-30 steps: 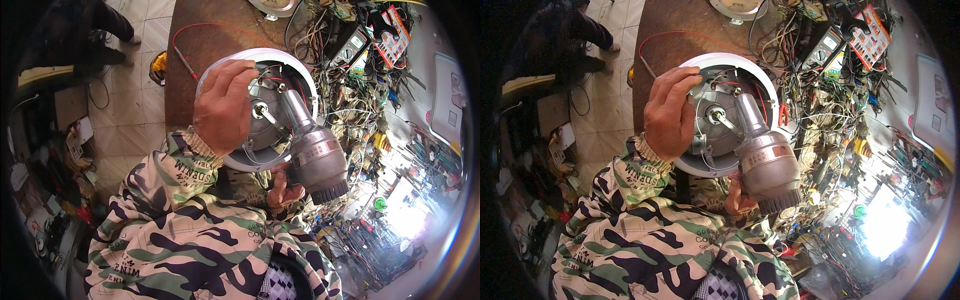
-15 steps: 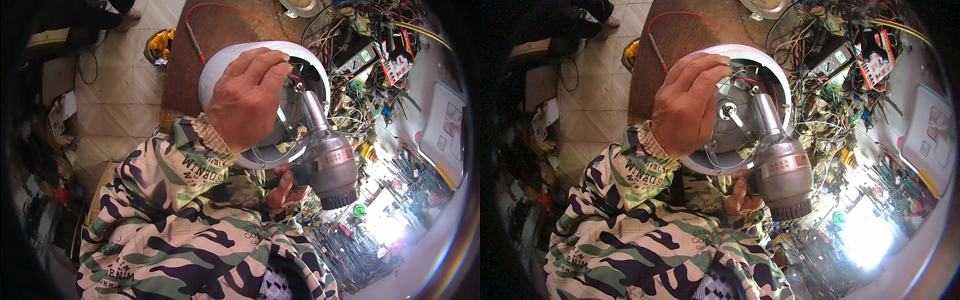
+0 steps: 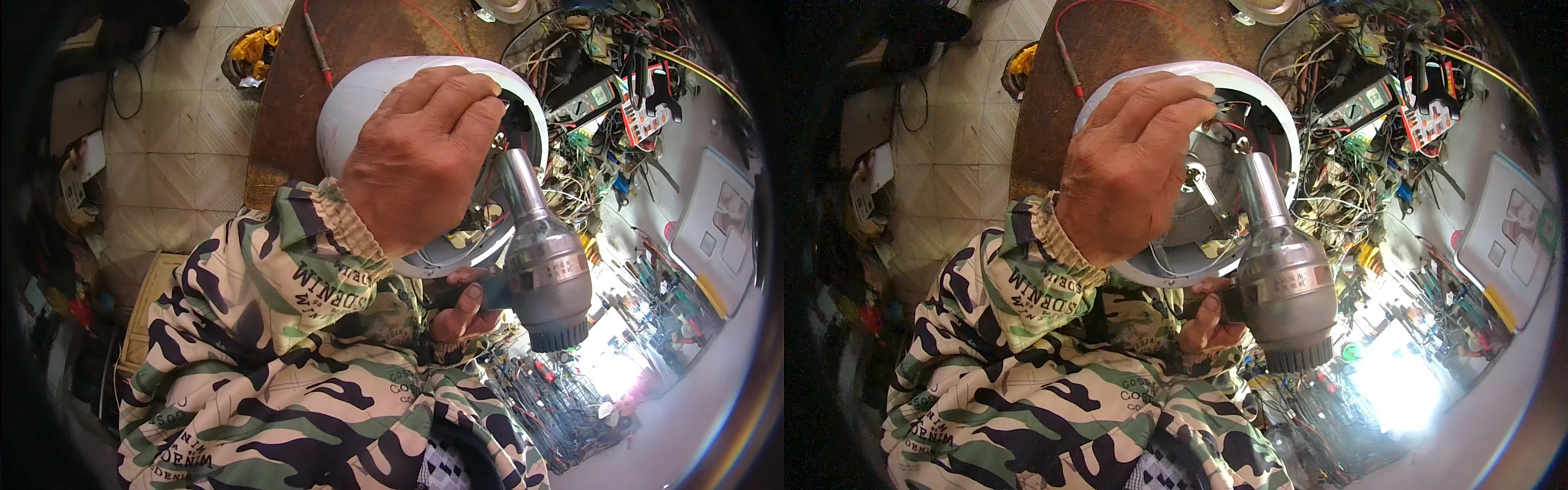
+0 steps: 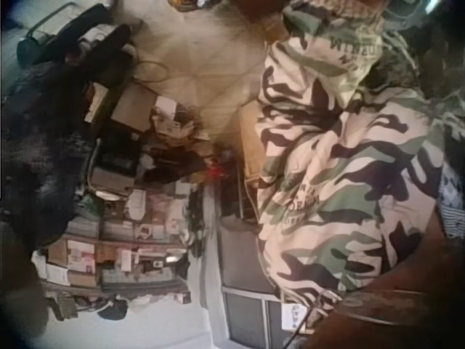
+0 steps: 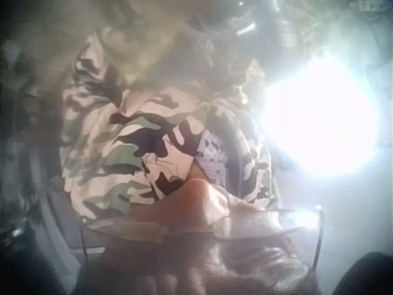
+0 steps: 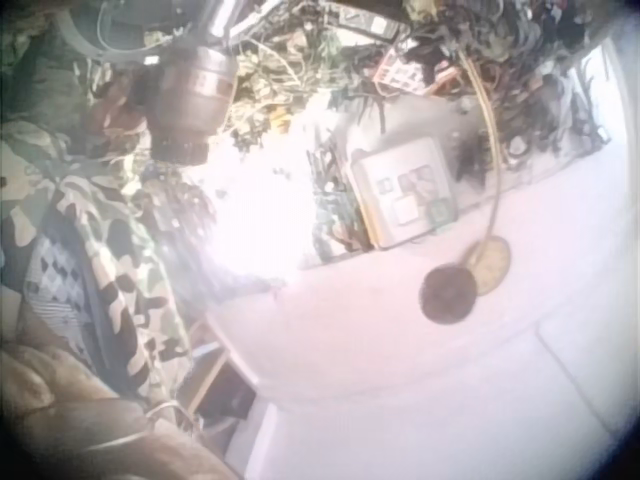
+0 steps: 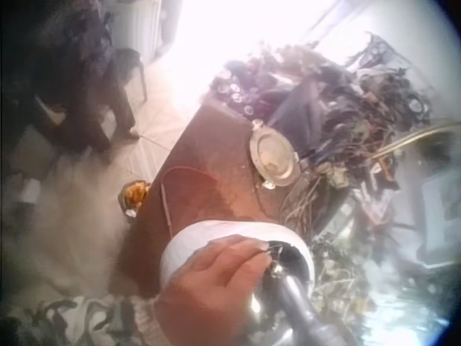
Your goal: The person uses a heat gun to apply heat to the interior of a white circular electronic housing, then uses multimeter probes to test internal wires and components. The person manipulates wires and holds the housing while performing these actions.
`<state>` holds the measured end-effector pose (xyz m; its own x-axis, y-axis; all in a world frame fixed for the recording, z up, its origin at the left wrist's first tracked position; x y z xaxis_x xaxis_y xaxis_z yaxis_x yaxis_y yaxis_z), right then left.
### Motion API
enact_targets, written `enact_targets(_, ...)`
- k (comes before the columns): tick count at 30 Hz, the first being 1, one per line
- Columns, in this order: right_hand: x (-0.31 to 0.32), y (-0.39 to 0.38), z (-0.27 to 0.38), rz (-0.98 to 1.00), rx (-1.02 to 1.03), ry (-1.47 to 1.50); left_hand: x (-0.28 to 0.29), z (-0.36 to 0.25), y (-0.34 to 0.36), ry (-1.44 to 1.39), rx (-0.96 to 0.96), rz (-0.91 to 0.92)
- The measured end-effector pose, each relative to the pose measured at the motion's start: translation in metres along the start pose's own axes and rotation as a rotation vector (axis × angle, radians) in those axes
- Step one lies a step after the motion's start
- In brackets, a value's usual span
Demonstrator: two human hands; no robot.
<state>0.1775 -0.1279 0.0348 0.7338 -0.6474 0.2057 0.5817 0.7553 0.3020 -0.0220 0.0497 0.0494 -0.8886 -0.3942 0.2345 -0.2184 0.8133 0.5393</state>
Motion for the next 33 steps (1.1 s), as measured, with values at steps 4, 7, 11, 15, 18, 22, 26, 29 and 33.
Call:
enact_targets(4, -0.0004, -0.0039, 0.0037, -0.067, -0.063, 0.038, -0.0007, -0.0004, 0.0014, -0.04, 0.009, -0.015)
enact_targets(7, -0.0009, -0.0015, -0.0004, -0.046, -0.057, 0.039, 0.0, -0.0003, 0.0011, -0.031, 0.003, -0.038)
enact_targets(11, -0.0015, 0.001, 0.0018, -0.017, -0.052, 0.005, 0.0011, -0.0012, 0.0007, -0.022, 0.01, -0.041)
enact_targets(15, -0.0063, 0.0016, 0.0065, -0.026, -0.062, -0.033, -0.0011, -0.0004, 0.0008, -0.011, -0.005, -0.037)
enact_targets(18, -0.001, 0.0002, 0.0038, -0.008, -0.049, -0.035, -0.0014, -0.0009, 0.0008, -0.014, -0.015, -0.033)
enact_targets(22, -0.0056, 0.006, 0.0047, 0.018, -0.052, -0.003, -0.0001, -0.0001, 0.0028, 0.002, 0.01, -0.03)
enact_targets(26, -0.0012, 0.0002, 0.0035, 0.001, -0.046, -0.008, 0.0016, -0.0025, 0.003, -0.008, -0.004, -0.019)
enact_targets(29, 0.0015, -0.0017, 0.0045, -0.025, -0.057, 0.009, 0.0005, -0.0037, 0.005, -0.018, 0.006, 0.004)
enact_targets(33, 0.0007, 0.0015, 0.0057, -0.027, -0.045, 0.007, 0.0032, -0.004, 0.0055, -0.014, 0.012, 0.006)
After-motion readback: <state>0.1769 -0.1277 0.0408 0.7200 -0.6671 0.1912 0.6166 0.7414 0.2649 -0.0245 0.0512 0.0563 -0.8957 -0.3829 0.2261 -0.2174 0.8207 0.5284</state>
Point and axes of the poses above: each hand's wrist, its own y-axis towards the middle knuckle, its own x-axis out of the back of the hand, z = x × y, the point moved 6 cm from there along y, towards the middle knuckle, and after that the axes turned 11 degrees about -z, right-handed, at the moved point
